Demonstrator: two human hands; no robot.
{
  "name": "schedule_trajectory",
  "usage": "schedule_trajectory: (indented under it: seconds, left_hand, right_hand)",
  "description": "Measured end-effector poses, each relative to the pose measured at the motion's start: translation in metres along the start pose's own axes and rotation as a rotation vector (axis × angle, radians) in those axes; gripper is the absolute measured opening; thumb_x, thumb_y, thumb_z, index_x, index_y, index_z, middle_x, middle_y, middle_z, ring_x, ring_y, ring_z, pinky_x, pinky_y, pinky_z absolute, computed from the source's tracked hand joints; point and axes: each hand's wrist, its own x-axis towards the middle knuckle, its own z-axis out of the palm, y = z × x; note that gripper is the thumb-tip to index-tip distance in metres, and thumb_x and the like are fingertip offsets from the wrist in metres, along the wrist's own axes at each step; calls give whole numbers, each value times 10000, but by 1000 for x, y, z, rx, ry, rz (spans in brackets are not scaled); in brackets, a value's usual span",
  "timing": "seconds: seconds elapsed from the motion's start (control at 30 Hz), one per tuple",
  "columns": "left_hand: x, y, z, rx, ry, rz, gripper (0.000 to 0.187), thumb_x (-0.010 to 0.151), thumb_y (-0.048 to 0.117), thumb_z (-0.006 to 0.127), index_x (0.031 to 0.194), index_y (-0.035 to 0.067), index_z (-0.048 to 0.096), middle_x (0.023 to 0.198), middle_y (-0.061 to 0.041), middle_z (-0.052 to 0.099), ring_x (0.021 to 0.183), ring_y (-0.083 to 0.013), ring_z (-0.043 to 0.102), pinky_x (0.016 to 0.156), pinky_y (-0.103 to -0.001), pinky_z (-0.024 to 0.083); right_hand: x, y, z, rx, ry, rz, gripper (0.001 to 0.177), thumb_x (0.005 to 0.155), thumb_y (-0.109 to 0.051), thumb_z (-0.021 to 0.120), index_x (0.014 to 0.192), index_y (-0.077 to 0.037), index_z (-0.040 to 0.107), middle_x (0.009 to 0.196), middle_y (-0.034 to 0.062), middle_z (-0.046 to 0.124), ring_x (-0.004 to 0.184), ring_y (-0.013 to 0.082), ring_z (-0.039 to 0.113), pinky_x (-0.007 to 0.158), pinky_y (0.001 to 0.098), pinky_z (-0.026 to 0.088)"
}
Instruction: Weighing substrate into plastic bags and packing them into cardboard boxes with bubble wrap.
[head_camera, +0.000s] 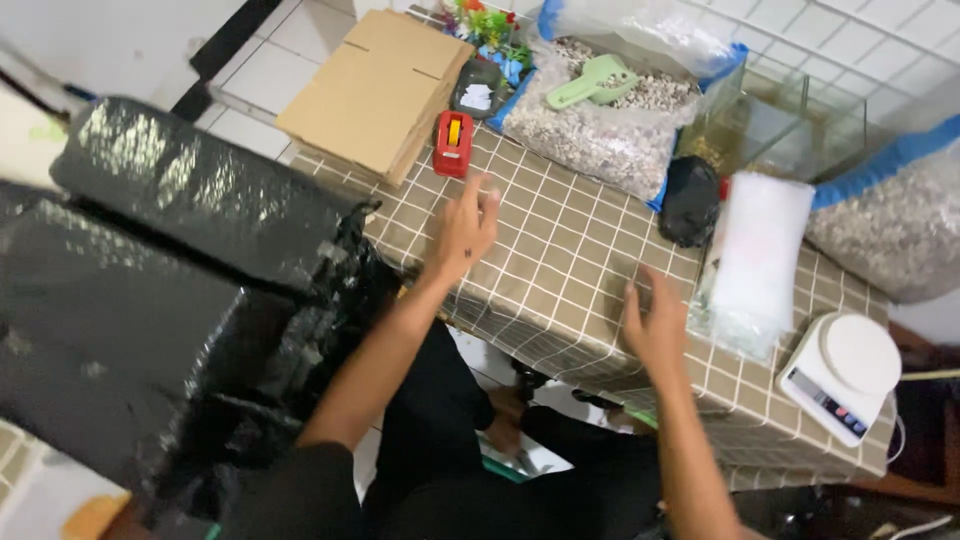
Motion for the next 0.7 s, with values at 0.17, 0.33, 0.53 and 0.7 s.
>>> schedule_trajectory:
  seconds: [0.17,0.33,0.53,0.7]
  left_hand:
    - [73,-5,-22,544,382,135,384,893,314,659,1240,165,596,964,-88,595,972,-351,602,857,-538,463]
    - [125,-42,-49,889,-104,-610,877,805,314,782,1514,20,358,1561,-204,358,1431,-386,337,1160,-586,272]
    - [137,-102,-45,960,-63,-529,377,839,342,764,1170,184,677,1191,-107,667,1114,-322,647,852,-497,513]
    - [137,-102,-48,901,-69,-494,180,852,202,747,1023,145,752,1044,-118,741,987,-371,725,727,-502,583]
  right_hand:
    - [-28,17,-5,238,-50,175,156,977,-65,689,1110,-124,744,1089,81,757,1059,303,705,982,403,511]
    - [-26,16,-7,360,-43,270,169,983,-166,626,1076,-108,756,1060,65,763,985,208,699,883,333,515]
    - [-23,14,-13,359,-45,271,182,978,-160,610,1061,-106,763,1079,53,775,1025,215,716,907,347,514]
    - [-25,16,-15,363,-57,288,223,1000,-209,591,1080,-100,768,1082,60,772,1042,230,705,902,378,521]
